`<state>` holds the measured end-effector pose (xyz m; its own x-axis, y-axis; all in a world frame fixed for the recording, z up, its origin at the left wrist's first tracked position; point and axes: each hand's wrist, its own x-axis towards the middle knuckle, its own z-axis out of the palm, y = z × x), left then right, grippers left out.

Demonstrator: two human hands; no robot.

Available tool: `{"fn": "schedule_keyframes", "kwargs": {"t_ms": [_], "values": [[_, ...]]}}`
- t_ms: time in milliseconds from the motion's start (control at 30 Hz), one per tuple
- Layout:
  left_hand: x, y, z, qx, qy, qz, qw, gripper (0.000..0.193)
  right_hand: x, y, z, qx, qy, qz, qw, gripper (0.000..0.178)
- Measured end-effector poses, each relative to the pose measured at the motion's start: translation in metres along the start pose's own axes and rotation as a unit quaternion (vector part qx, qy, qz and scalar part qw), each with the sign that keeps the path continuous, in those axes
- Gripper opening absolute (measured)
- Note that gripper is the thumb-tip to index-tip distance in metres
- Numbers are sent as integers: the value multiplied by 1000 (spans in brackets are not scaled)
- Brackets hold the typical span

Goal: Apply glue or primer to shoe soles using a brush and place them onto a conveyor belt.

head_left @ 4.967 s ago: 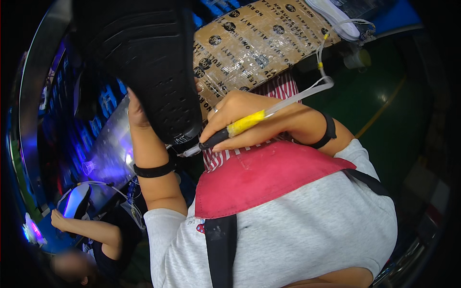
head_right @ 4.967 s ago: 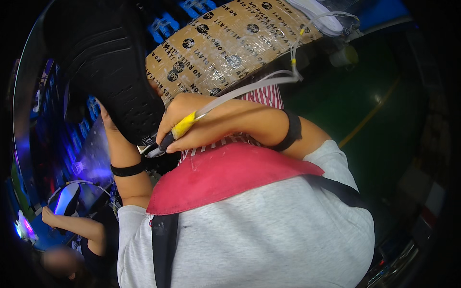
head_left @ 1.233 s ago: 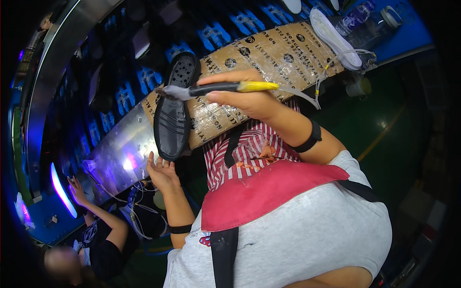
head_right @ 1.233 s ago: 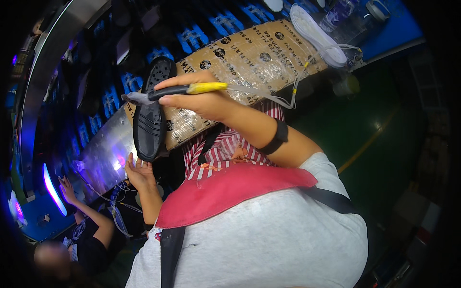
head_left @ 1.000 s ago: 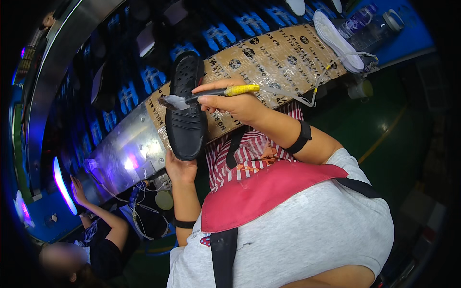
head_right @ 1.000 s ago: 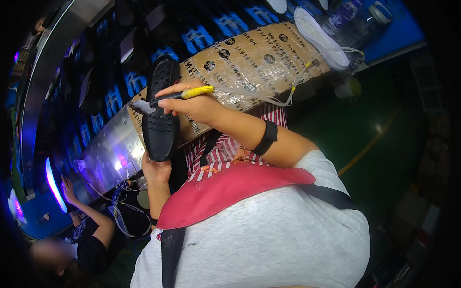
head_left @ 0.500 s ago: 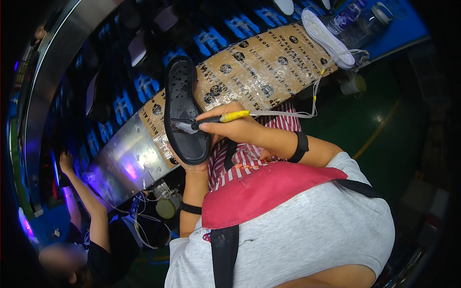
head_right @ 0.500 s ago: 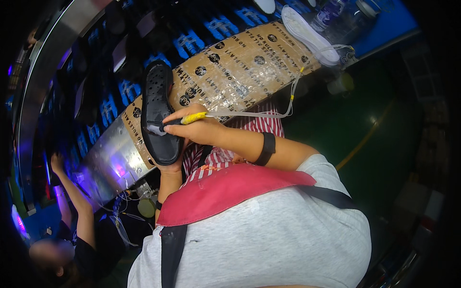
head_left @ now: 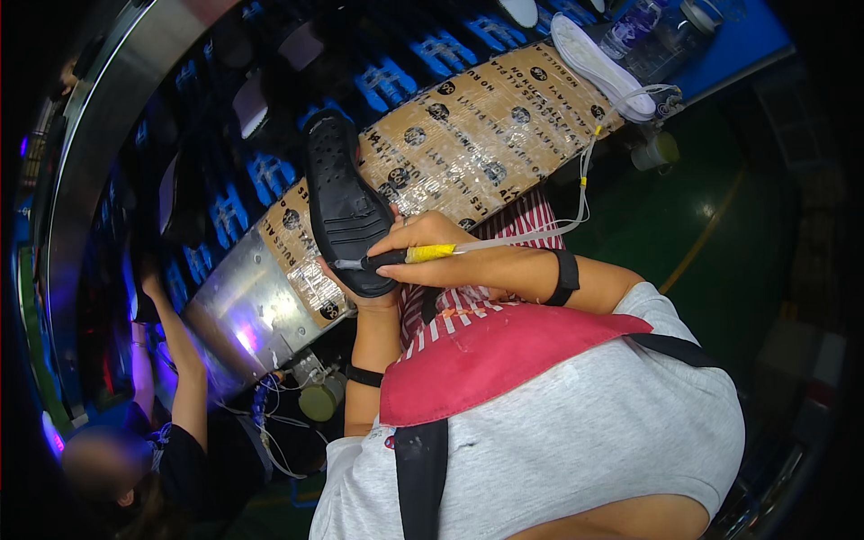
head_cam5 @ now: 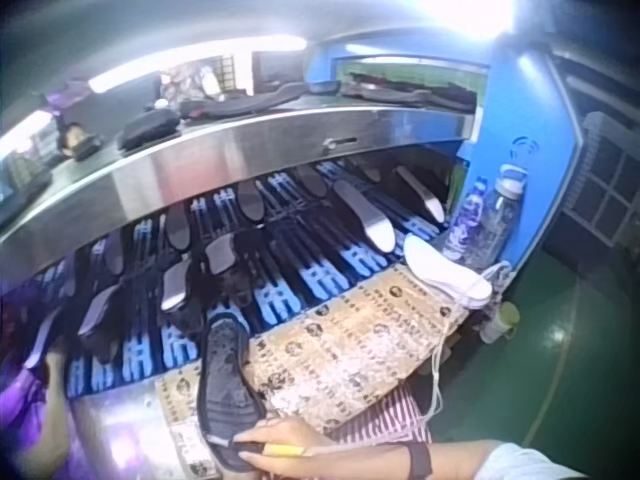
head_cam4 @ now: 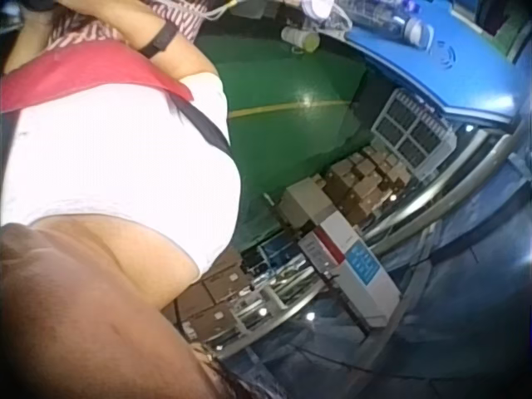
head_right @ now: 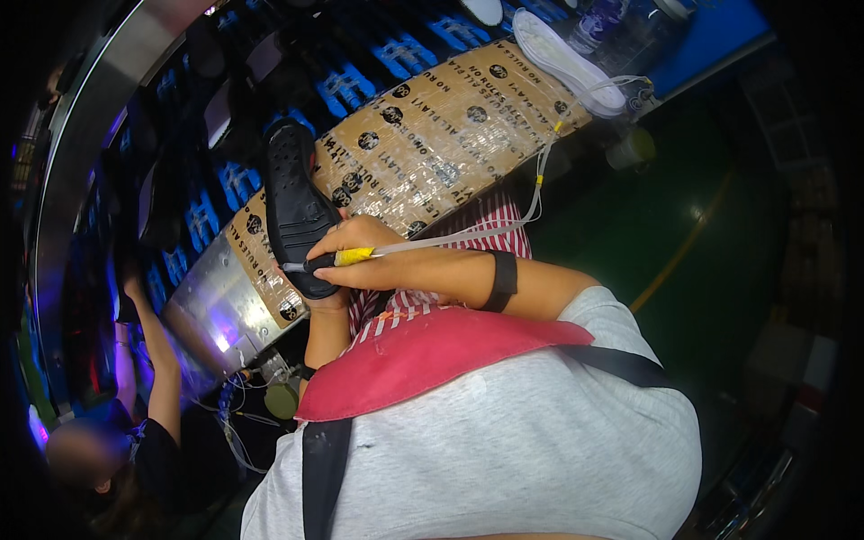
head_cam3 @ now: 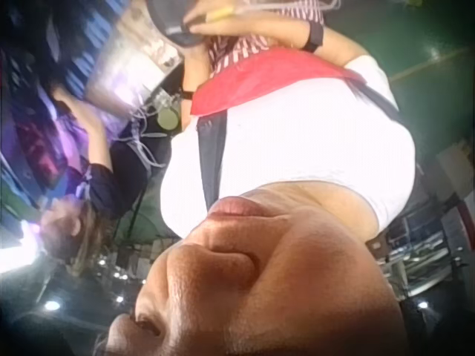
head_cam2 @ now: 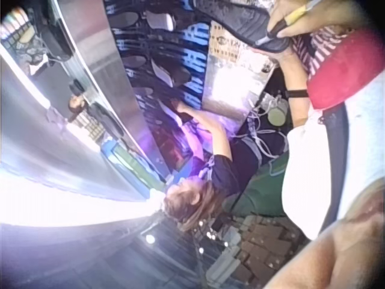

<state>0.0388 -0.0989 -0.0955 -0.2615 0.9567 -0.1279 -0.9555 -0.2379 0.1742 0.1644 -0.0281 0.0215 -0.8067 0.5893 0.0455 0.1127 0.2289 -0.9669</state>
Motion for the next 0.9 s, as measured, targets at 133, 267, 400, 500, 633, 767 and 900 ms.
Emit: {"fn": "schedule_keyframes", "kwargs": {"t_ms": [133,267,400,500,633,767,900], "values": [[3,-1,0,-9,32,16,999,76,4,1,-3,-68,85,-157,982,24],[-4,-13,47,128,59,114,984,64,17,-12,-9,-136,143,-224,954,20],[-4,-23,60,386,59,201,898,60,32,-36,-16,-246,188,-254,916,18],[-4,-27,62,354,27,196,914,60,41,-37,-17,-323,216,-237,890,18],[-2,-27,64,315,11,182,931,60,44,-34,1,-367,176,-205,890,19],[-2,-29,65,276,-1,167,946,60,41,-35,6,-290,105,-182,934,21],[-2,-22,63,254,-9,162,953,60,39,-39,6,-100,168,-204,959,23]]}}
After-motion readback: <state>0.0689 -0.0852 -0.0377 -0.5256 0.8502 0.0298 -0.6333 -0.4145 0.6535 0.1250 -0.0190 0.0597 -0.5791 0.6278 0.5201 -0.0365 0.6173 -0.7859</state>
